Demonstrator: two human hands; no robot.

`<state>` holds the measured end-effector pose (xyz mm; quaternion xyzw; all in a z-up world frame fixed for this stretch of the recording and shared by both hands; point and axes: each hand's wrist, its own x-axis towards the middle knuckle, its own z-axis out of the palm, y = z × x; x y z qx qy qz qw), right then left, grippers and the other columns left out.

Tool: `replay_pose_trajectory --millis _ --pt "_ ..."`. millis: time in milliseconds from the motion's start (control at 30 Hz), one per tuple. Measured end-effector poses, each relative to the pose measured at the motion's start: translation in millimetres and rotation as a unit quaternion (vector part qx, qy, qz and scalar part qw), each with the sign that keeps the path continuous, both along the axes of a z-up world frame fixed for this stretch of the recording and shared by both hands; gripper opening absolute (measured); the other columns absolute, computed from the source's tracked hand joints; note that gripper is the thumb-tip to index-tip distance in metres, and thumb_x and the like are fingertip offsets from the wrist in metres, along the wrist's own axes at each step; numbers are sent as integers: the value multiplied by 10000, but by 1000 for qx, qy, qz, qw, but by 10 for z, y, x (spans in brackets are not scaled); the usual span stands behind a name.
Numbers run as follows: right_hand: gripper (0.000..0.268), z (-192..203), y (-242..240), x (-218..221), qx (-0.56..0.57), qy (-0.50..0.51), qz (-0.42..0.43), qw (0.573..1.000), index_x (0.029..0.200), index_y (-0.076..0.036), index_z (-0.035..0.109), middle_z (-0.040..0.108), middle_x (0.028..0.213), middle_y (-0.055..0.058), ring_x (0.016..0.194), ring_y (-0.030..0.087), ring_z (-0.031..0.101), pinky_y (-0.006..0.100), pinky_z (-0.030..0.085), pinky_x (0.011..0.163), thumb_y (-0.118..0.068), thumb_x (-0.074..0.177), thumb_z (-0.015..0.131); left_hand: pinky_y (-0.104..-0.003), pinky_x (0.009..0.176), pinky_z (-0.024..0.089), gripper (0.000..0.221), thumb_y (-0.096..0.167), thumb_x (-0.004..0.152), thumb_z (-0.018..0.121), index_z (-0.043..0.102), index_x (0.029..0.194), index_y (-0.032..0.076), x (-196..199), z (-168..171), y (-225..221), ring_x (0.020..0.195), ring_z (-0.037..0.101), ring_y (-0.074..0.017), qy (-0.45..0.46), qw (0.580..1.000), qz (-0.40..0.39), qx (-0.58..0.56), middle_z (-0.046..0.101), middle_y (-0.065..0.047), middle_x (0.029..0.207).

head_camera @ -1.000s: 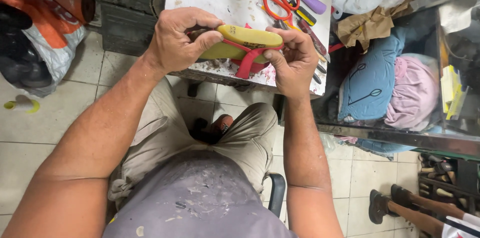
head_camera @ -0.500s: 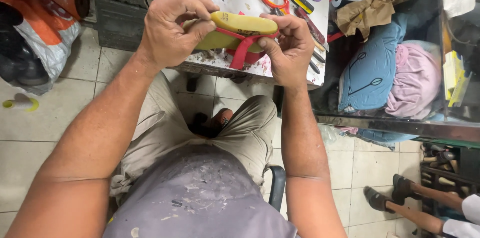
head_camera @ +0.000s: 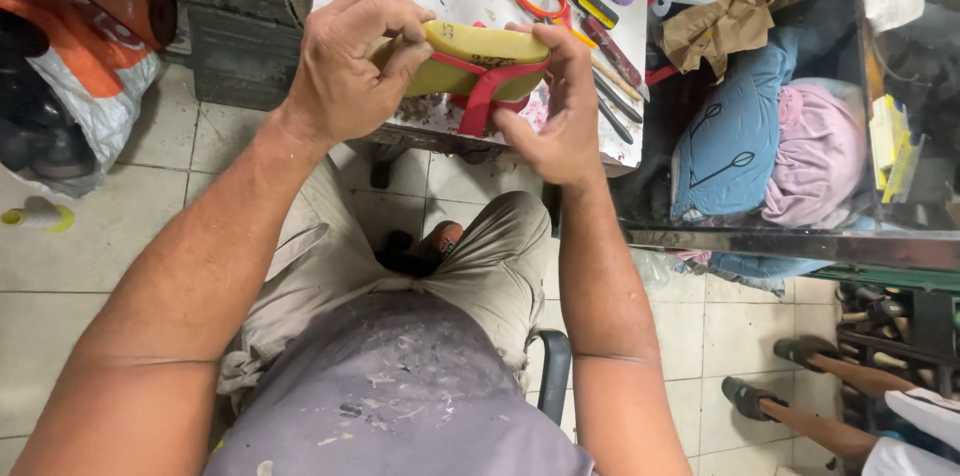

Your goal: Fitting and marking a shoe upper on a last at a repair bench

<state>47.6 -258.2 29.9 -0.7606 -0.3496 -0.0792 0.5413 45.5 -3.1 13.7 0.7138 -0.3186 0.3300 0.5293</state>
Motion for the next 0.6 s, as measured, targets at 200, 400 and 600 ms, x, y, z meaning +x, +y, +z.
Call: replay_pose_trajectory --millis 200,400,600 --pt "588 150 116 127 -27 -7 -55 998 1176 -133 439 557 1212 121 1212 264 597 390 505 1081 -193 827 908 -391 771 550 217 -200 912 731 614 964 -24 40 -34 19 962 717 -344 8 1000 -9 -7 692 -211 971" --pt "565 107 105 -63 -64 -23 -107 992 1213 -93 587 651 1219 90 1143 226 617 344 518 1001 -292 797 913 -289 551 525 203 -152 904 785 634 1008 -65 0 -194 51 717 634 -225 -9 999 -4 34 705 -220 932" --pt "448 -180 100 -352 13 -218 -73 973 1004 -5 597 720 1089 205 1039 449 683 546 551 951 -103 758 958 -495 872 635 44 65 951 759 730 925 43 -506 -11 -12 891 751 -358 -21 999 -32 -36 729 -136 944"
